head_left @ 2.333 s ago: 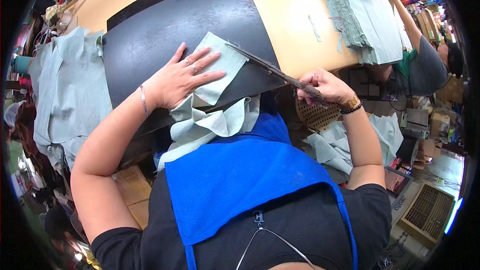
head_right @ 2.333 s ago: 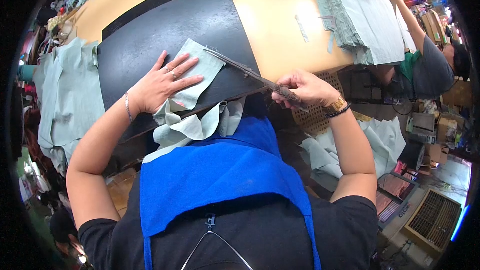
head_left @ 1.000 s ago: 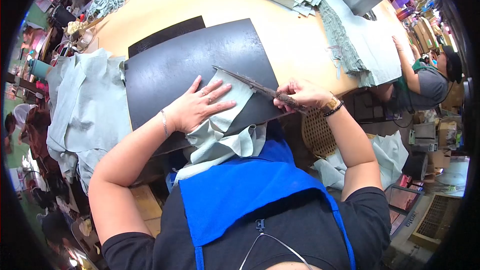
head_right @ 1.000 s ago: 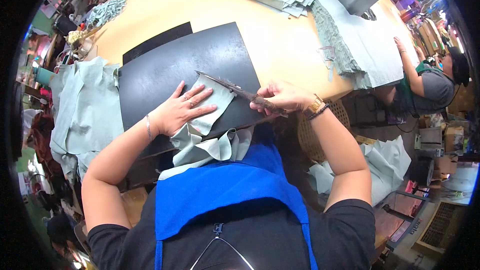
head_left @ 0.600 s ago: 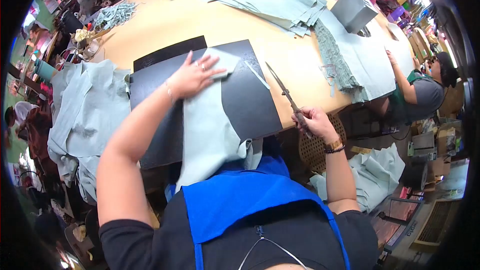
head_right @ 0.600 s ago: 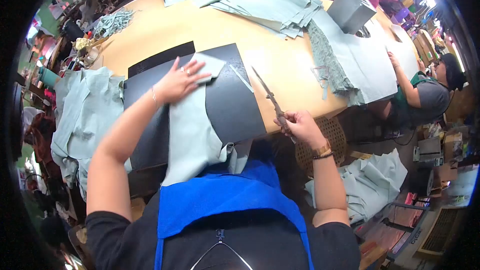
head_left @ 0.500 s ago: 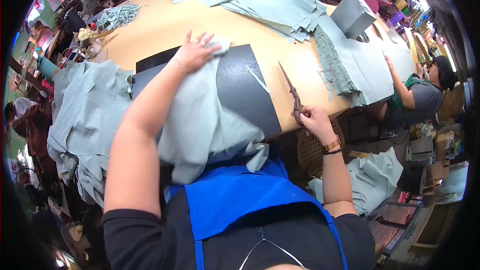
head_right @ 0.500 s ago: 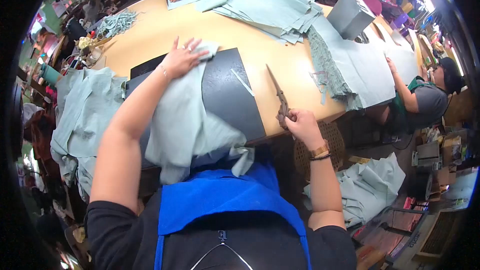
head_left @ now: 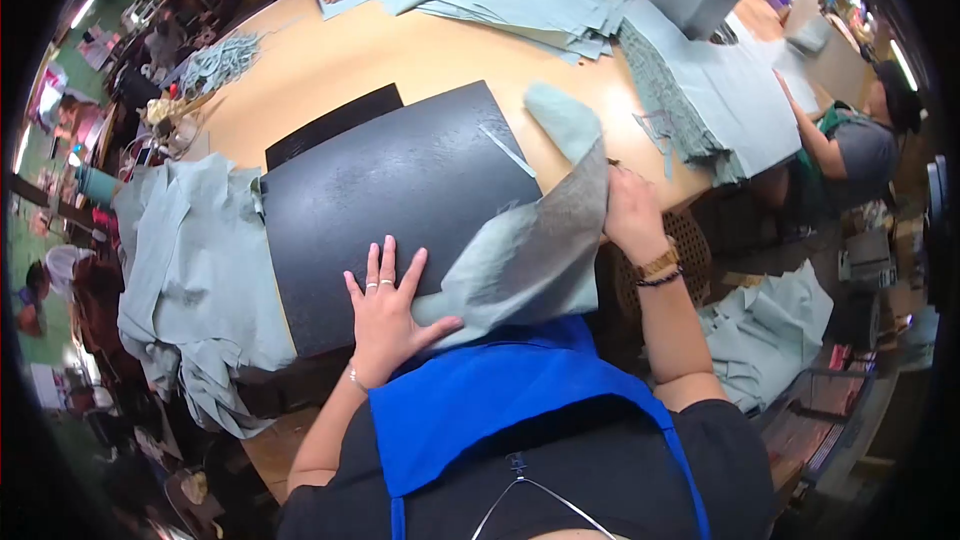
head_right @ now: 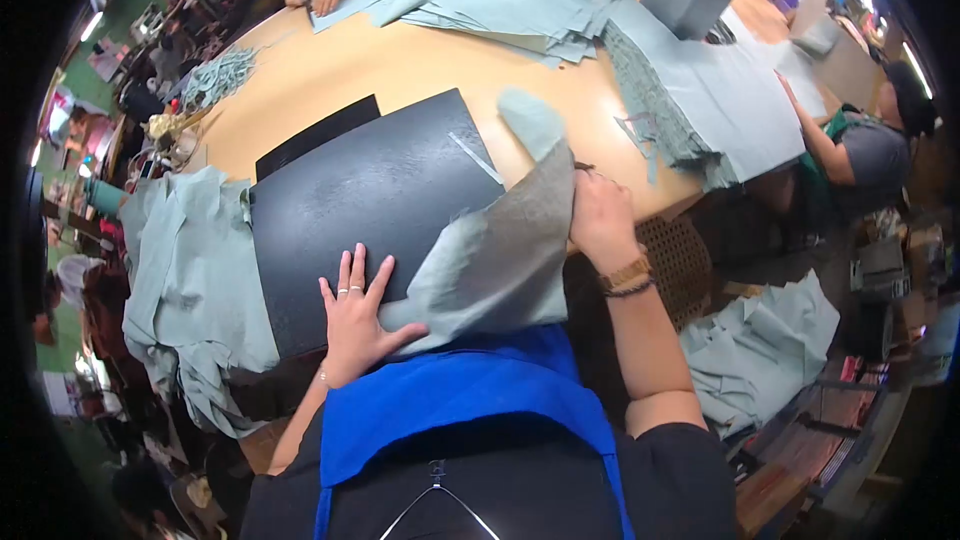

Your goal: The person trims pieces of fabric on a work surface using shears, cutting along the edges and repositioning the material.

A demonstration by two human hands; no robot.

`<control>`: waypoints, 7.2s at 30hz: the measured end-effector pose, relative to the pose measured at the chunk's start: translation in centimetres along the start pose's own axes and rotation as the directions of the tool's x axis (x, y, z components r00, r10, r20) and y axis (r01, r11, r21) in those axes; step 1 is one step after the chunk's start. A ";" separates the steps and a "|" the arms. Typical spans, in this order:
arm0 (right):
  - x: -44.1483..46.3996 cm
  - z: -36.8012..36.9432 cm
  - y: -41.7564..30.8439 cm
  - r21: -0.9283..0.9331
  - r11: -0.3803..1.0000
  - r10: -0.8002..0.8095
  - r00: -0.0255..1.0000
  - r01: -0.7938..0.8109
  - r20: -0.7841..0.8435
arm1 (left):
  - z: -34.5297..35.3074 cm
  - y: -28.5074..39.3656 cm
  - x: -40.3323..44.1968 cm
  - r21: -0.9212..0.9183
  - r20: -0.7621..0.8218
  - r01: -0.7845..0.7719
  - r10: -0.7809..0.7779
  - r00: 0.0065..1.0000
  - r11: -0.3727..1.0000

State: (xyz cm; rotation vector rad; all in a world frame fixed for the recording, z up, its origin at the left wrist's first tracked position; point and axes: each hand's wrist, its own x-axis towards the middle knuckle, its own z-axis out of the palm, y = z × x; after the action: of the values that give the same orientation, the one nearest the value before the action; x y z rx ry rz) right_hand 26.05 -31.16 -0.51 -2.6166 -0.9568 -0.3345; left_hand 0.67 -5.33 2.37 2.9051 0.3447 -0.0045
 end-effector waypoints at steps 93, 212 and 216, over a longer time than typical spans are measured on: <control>-17.4 -7.2 -2.3 0.547 -0.077 -0.197 0.550 -0.834 0.811 | 2.3 -0.7 7.8 -0.751 0.008 -0.327 0.503 0.864 0.574; -10.7 -4.9 -3.2 0.580 0.131 -0.094 0.572 -0.804 0.815 | 2.6 0.4 7.8 0.095 -0.069 -0.137 0.143 0.987 0.986; -10.3 -4.0 -3.3 0.627 0.204 -0.109 0.619 -0.751 0.777 | 2.5 0.7 7.4 0.098 -0.050 -0.144 0.149 0.988 0.985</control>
State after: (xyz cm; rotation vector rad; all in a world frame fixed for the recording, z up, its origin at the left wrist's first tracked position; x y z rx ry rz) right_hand 15.77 -36.35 0.53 -1.5408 -0.3397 1.1653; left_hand 8.12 -4.87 -0.16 3.0211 0.1424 0.0877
